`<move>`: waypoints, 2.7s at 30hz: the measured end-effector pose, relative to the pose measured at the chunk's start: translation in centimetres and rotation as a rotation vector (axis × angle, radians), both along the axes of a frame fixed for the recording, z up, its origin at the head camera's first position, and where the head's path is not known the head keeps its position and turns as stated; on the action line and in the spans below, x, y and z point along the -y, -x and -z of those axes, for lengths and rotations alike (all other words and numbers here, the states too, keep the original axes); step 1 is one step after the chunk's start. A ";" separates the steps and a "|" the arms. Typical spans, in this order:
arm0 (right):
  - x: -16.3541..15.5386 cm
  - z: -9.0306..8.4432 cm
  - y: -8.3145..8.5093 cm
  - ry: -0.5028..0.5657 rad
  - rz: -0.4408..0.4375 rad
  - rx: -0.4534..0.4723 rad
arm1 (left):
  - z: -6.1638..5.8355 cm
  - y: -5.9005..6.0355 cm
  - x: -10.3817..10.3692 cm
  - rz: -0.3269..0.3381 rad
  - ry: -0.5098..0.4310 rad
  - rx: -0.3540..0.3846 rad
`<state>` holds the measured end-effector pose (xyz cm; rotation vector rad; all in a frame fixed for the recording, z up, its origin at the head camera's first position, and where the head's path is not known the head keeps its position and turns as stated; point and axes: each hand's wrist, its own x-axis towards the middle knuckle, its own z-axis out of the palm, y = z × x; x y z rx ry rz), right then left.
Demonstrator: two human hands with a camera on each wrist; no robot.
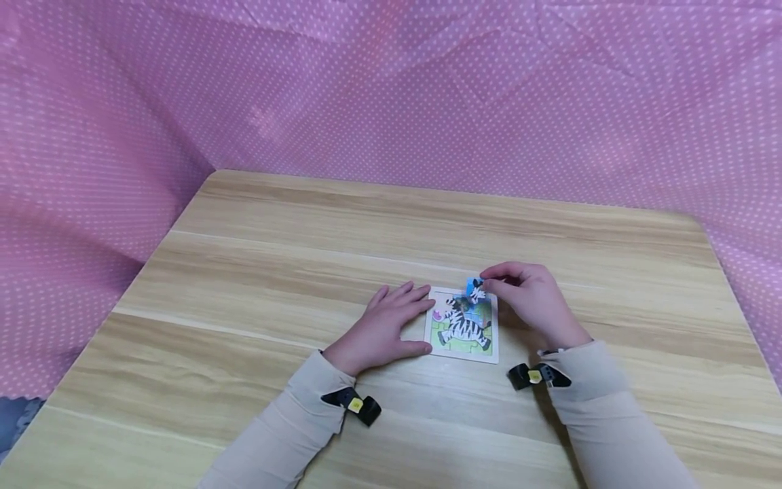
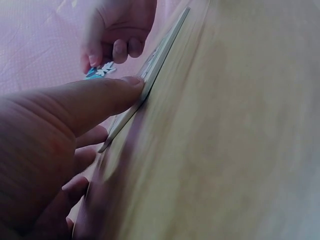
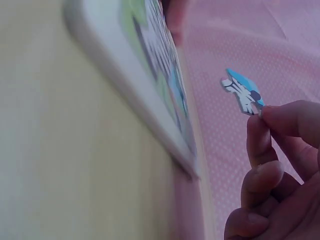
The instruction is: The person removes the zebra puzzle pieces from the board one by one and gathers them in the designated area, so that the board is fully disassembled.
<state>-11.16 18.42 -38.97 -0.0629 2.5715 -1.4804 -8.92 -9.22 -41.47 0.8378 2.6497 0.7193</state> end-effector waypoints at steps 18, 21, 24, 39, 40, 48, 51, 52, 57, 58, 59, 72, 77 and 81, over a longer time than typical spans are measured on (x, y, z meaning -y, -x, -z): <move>-4.9 0.4 1.0 -0.051 0.109 -0.008 | 0.3 0.1 0.1 0.007 -0.001 -0.013; -5.5 0.6 1.1 -0.026 0.129 0.006 | 0.3 0.1 0.1 0.008 0.000 -0.014; -6.2 0.9 1.3 0.002 0.156 0.006 | 0.3 0.1 0.1 0.009 0.001 -0.013; -8.8 1.6 2.2 0.080 0.210 0.015 | 0.2 0.1 0.0 0.005 -0.005 0.002; -8.9 1.6 2.2 0.069 0.207 0.011 | 0.2 0.2 0.0 0.005 -0.006 0.001; -8.9 2.0 2.5 -0.040 0.190 -0.009 | 0.2 0.2 0.0 0.006 -0.013 -0.004; -8.8 2.1 2.7 -0.050 0.191 -0.017 | 0.2 0.2 0.0 0.004 -0.012 -0.003; -8.8 2.1 2.7 -0.052 0.193 -0.019 | 0.2 0.2 0.0 0.003 -0.013 -0.002; -8.9 2.2 2.8 -0.048 0.201 -0.011 | 0.2 0.2 0.1 0.000 -0.018 0.000; -8.9 2.2 2.8 -0.043 0.202 -0.009 | 0.3 0.2 0.1 0.001 -0.017 -0.002; -8.9 2.2 2.7 -0.043 0.204 -0.012 | 0.3 0.2 0.1 0.001 -0.017 -0.004; -7.8 1.7 2.2 -0.078 0.198 -0.063 | 0.3 0.1 0.1 0.004 -0.019 -0.005; -6.3 1.1 1.7 -0.100 0.140 -0.075 | 0.3 0.2 0.1 0.004 -0.023 -0.008; -5.0 0.5 1.4 -0.121 0.076 -0.087 | 0.5 0.2 0.1 0.007 -0.017 -0.014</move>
